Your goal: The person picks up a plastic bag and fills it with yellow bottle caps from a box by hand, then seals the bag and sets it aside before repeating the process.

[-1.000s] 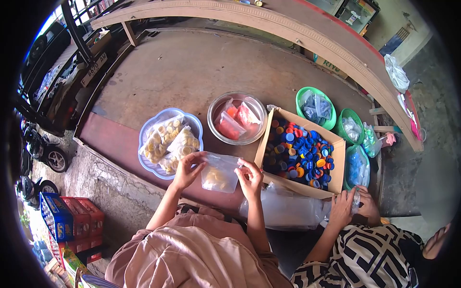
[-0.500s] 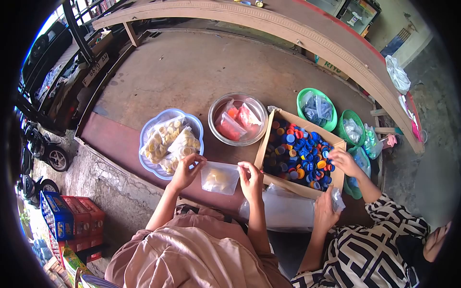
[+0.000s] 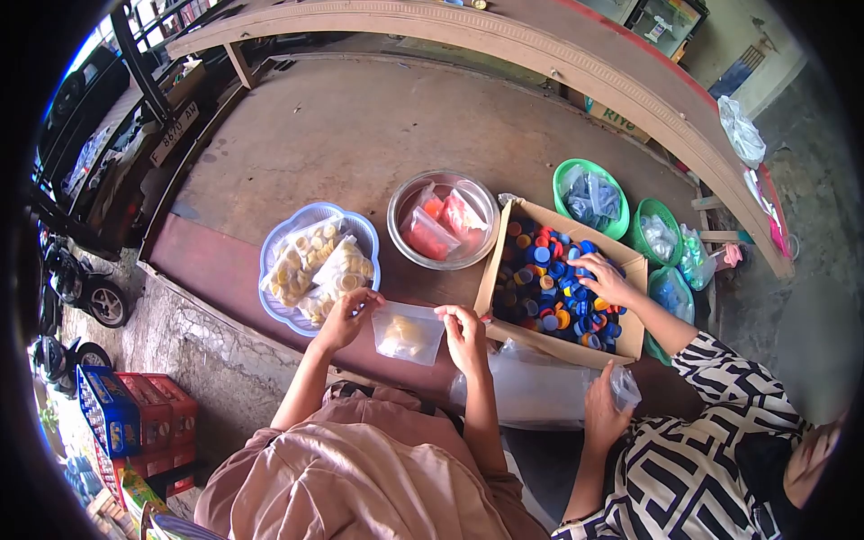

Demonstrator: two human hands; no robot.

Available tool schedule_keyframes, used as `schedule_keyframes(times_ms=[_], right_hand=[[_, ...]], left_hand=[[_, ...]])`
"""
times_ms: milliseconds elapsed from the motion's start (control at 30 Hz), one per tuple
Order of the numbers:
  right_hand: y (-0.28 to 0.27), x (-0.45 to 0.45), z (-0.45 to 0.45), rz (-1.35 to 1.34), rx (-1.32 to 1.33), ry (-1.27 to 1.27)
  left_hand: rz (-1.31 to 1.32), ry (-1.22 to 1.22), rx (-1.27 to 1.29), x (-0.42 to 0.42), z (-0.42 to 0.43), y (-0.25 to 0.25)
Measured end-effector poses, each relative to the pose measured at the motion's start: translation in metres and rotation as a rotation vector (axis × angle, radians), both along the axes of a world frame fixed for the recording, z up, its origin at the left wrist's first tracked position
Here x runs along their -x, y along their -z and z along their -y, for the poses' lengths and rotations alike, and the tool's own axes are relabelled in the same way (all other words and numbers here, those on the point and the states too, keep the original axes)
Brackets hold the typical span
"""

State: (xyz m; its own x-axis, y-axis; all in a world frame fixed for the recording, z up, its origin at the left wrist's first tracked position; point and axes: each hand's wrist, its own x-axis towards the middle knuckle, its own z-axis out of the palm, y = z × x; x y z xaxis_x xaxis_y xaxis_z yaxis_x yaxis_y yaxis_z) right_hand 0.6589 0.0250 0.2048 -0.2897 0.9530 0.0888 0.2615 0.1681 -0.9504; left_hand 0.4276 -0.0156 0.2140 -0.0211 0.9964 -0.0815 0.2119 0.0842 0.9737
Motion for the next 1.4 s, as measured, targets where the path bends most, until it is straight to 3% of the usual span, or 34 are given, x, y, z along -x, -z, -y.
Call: schedule_keyframes(times_ms=[133, 367, 433, 533, 633, 733, 933, 1033, 1233, 1400], right_hand=[[-0.02, 0.002, 0.005, 0.154, -0.214, -0.059], [-0.016, 0.001, 0.007, 0.291, -0.216, -0.046], [-0.016, 0.001, 0.007, 0.284, -0.214, -0.028], [-0.006, 0.0, 0.007, 0.163, -0.128, -0.01], [0.007, -0.003, 0.006, 0.025, 0.046, 0.035], [0.012, -0.004, 0.006, -0.073, 0.125, 0.058], [0.016, -0.007, 0.004, -0.111, 0.134, 0.039], [0.017, -0.008, 0.005, -0.11, 0.116, 0.067], [0.02, -0.008, 0.006, -0.122, 0.117, 0.076], [0.018, -0.008, 0.007, -0.139, 0.138, 0.088]], left_hand=[[-0.208, 0.07, -0.092, 0.0, 0.004, -0.022], [-0.348, 0.049, -0.252, -0.002, 0.002, -0.013], [-0.456, 0.037, -0.35, 0.0, 0.002, -0.009], [-0.38, 0.058, -0.381, 0.003, 0.0, -0.005], [-0.166, 0.1, -0.069, 0.004, 0.003, -0.012], [-0.06, 0.091, -0.033, 0.006, 0.004, 0.0], [-0.114, 0.21, 0.06, 0.008, 0.005, -0.006], [0.059, 0.093, 0.005, 0.005, 0.006, 0.009], [-0.151, 0.088, 0.213, 0.01, 0.012, 0.0], [-0.077, 0.072, 0.209, 0.007, 0.021, 0.003]])
